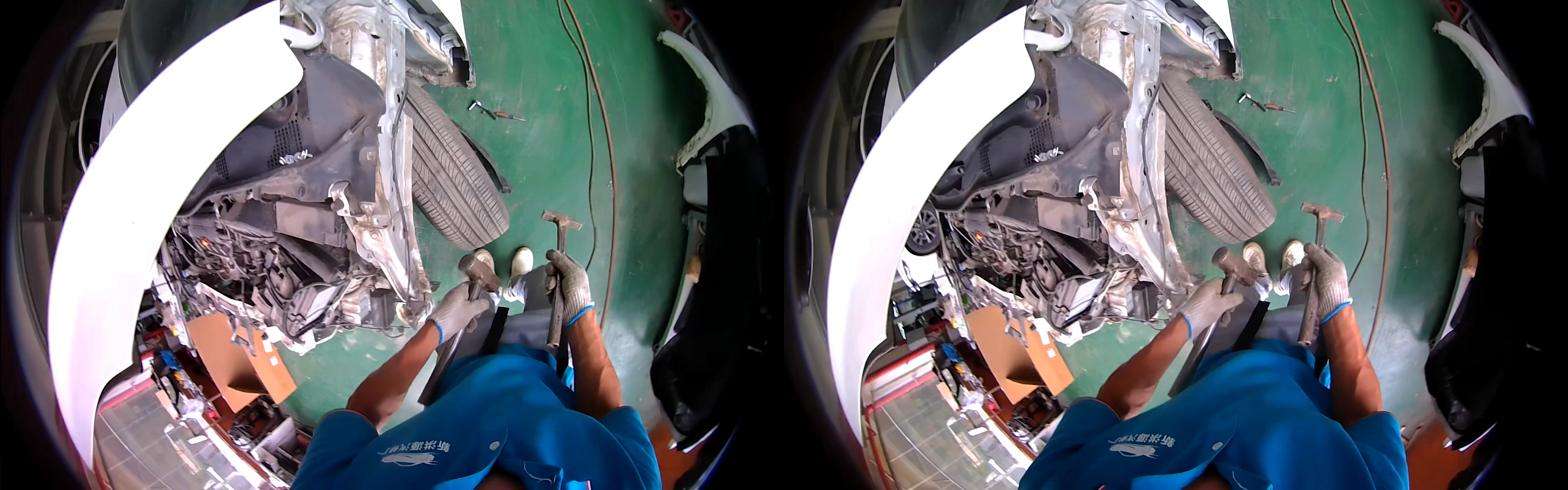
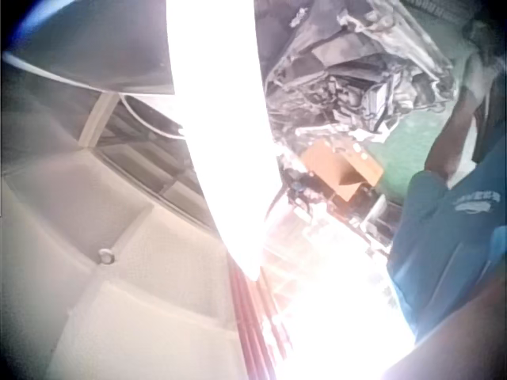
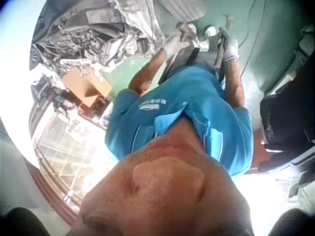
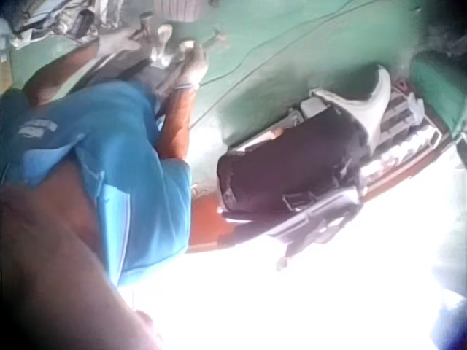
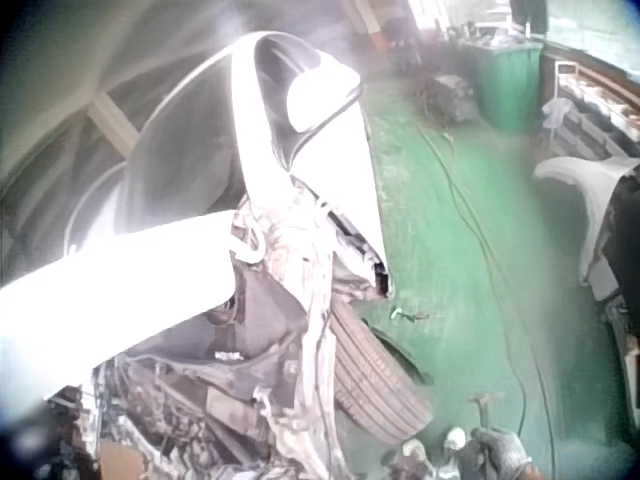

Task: The person uses a hammer and a metal chisel to repeatedly strike and pry at the front frame and wheel well area of a white car. The task involves manual force to adjust or remove parts of the vehicle's body structure.

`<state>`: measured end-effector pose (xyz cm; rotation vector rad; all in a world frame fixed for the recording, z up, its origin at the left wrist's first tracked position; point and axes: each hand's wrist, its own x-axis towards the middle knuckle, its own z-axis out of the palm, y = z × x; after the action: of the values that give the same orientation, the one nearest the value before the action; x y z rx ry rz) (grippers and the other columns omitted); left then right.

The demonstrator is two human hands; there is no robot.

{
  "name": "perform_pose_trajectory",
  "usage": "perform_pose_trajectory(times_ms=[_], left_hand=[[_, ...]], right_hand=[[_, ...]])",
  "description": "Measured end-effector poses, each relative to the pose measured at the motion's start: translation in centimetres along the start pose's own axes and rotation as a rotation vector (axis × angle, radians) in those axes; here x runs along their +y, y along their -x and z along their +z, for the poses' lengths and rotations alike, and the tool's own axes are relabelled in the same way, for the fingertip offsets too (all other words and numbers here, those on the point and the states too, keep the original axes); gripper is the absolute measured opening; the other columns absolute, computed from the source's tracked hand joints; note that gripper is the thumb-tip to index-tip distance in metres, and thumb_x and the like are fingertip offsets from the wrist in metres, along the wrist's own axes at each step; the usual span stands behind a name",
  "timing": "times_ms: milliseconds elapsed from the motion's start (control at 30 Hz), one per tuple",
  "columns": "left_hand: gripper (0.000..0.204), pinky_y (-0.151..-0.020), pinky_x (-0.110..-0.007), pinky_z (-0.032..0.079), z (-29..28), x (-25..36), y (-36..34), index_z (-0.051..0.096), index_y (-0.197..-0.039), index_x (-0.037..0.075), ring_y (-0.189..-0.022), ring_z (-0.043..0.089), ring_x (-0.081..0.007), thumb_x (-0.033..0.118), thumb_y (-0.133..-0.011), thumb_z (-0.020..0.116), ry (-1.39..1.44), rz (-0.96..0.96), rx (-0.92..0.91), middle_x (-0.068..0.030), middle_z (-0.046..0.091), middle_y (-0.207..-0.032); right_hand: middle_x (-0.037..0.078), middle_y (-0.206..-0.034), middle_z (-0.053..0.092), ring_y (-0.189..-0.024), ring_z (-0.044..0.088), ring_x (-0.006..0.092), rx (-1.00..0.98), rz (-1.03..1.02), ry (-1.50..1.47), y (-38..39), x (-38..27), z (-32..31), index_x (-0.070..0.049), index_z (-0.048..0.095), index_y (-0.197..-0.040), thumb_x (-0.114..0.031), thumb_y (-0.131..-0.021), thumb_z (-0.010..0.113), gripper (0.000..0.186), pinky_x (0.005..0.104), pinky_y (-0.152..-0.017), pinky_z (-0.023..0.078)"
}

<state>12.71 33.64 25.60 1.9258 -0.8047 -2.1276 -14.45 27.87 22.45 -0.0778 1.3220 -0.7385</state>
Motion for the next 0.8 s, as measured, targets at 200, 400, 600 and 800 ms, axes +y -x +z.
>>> perform_pose_trajectory(times_ms=[200,400,600,800], left_hand=[[0.024,-0.052,-0.036,0.055,5.2,4.0,-5.3,0.060,-0.099,-0.003,-0.056,0.065,-0.0193,0.017,-0.093,0.073,0.039,-0.113,-0.001,-0.0091,0.063,-0.076],[0.022,-0.046,-0.036,0.051,12.8,8.2,-16.2,0.058,-0.098,0.000,-0.051,0.060,-0.0188,0.016,-0.091,0.072,0.406,-0.154,0.074,-0.0063,0.059,-0.070],[0.024,-0.049,-0.040,0.050,19.1,10.4,-27.0,0.054,-0.100,-0.001,-0.055,0.062,-0.0214,0.014,-0.092,0.071,0.269,-0.256,0.292,-0.0093,0.058,-0.074],[0.045,-0.090,-0.053,0.056,19.8,9.4,-34.7,0.059,-0.124,0.000,-0.103,0.074,-0.0430,0.027,-0.089,0.070,-0.136,-0.152,0.271,-0.0271,0.075,-0.105]], right_hand=[[0.003,-0.070,0.058,-0.048,0.056,0.0135,-0.034,-0.020,0.078,-2.4,-3.5,-0.7,-0.007,0.059,-0.109,-0.018,-0.104,0.064,0.013,0.0297,-0.043,0.049],[0.003,-0.069,0.061,-0.047,0.056,0.0130,-0.071,0.231,0.235,-11.7,-11.6,-4.6,-0.005,0.065,-0.099,-0.020,-0.101,0.068,0.015,0.0289,-0.043,0.049],[0.000,-0.065,0.061,-0.045,0.054,0.0113,-0.046,0.348,0.435,-18.8,-20.5,-10.2,-0.012,0.062,-0.085,-0.028,-0.101,0.070,0.024,0.0266,-0.040,0.045],[0.001,-0.059,0.055,-0.043,0.053,0.0136,0.021,0.158,0.669,-27.3,-24.4,-12.6,-0.009,0.060,-0.082,-0.027,-0.101,0.067,0.027,0.0279,-0.039,0.042]])
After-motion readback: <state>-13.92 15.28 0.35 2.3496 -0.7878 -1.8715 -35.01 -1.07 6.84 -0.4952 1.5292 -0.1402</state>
